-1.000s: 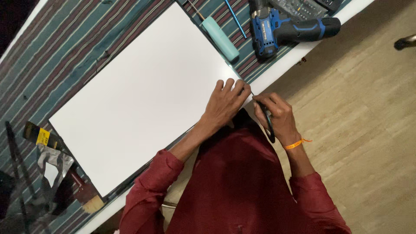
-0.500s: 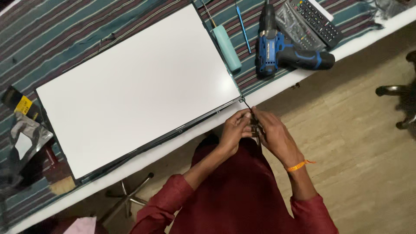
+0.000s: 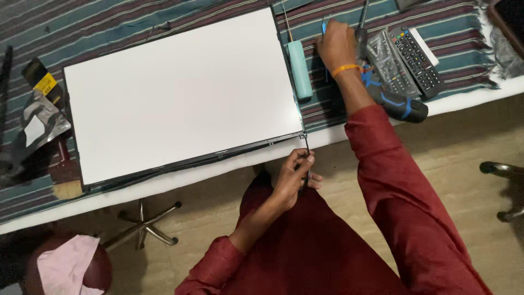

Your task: The person applies black tape to the edge of a white rectangular panel and then uses a blue pen-like tool to press or mark small points along the taped edge. The person handles the tape roll, the panel, and the pen-like tool throughout the sequence.

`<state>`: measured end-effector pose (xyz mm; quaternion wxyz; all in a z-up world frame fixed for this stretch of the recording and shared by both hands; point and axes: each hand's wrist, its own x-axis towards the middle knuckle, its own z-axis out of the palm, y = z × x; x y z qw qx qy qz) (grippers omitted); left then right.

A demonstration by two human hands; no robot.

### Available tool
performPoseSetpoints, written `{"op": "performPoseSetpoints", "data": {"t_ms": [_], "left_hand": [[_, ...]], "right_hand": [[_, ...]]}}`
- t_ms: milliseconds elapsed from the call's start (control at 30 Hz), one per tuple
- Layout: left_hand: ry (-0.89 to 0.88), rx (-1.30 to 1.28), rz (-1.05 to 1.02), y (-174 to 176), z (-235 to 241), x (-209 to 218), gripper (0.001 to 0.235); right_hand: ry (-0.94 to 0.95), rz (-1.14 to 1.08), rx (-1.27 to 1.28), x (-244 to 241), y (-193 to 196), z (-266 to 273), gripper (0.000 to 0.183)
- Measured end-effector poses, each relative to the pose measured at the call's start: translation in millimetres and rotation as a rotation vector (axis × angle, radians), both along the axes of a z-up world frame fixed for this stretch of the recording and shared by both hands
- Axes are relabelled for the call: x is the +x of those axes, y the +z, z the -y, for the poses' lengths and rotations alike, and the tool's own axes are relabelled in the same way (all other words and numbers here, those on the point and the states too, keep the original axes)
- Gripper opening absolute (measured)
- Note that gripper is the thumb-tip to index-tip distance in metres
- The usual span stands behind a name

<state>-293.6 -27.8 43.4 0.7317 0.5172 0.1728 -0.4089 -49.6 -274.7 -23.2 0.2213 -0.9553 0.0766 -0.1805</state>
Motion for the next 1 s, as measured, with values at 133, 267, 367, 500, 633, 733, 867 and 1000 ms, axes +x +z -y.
{"op": "performPoseSetpoints", "data": {"t_ms": [133,267,367,500,633,733,867,1000], "left_hand": [[0.032,-0.067,0.032,-5.5,0.9,-4.9,0.032],[0.089,-0.063,0.025,-11.8,-1.5,-10.5,0.03],[0.138,-0.074,-0.014,-14.8,1.9,-12.0,0.03],[0.133,-0.075,0.001,-15.1,1.6,-18.7,0.031],[0.177,-0.09,-0.005,-13.5,-0.9,-22.6,0.032],[0.206,-0.131,0.006,-14.3,-2.0,-23.9,0.031],[0.194,-0.129,0.023,-14.2,-2.3,-26.6,0.029],[0.214,-0.186,0.081,-11.1,1.5,-28.7,0.027]], "right_hand": [[-0.128,0.16,-0.138,25.3,-41.2,4.1,0.027],[-0.166,-0.005,0.387,-11.9,6.3,3.1,0.023],[0.024,0.058,1.018,-80.5,52.5,-7.3,0.017],[0.044,-0.055,1.289,-175.9,87.3,-29.8,0.013],[-0.081,-0.236,1.368,-227.7,107.2,-48.3,0.018],[-0.071,-0.333,1.432,-249.5,110.3,-55.9,0.02],[0.053,-0.304,0.893,-274.8,103.1,-61.3,0.018],[0.247,-0.259,0.429,-284.5,104.9,-54.5,0.017]]}}
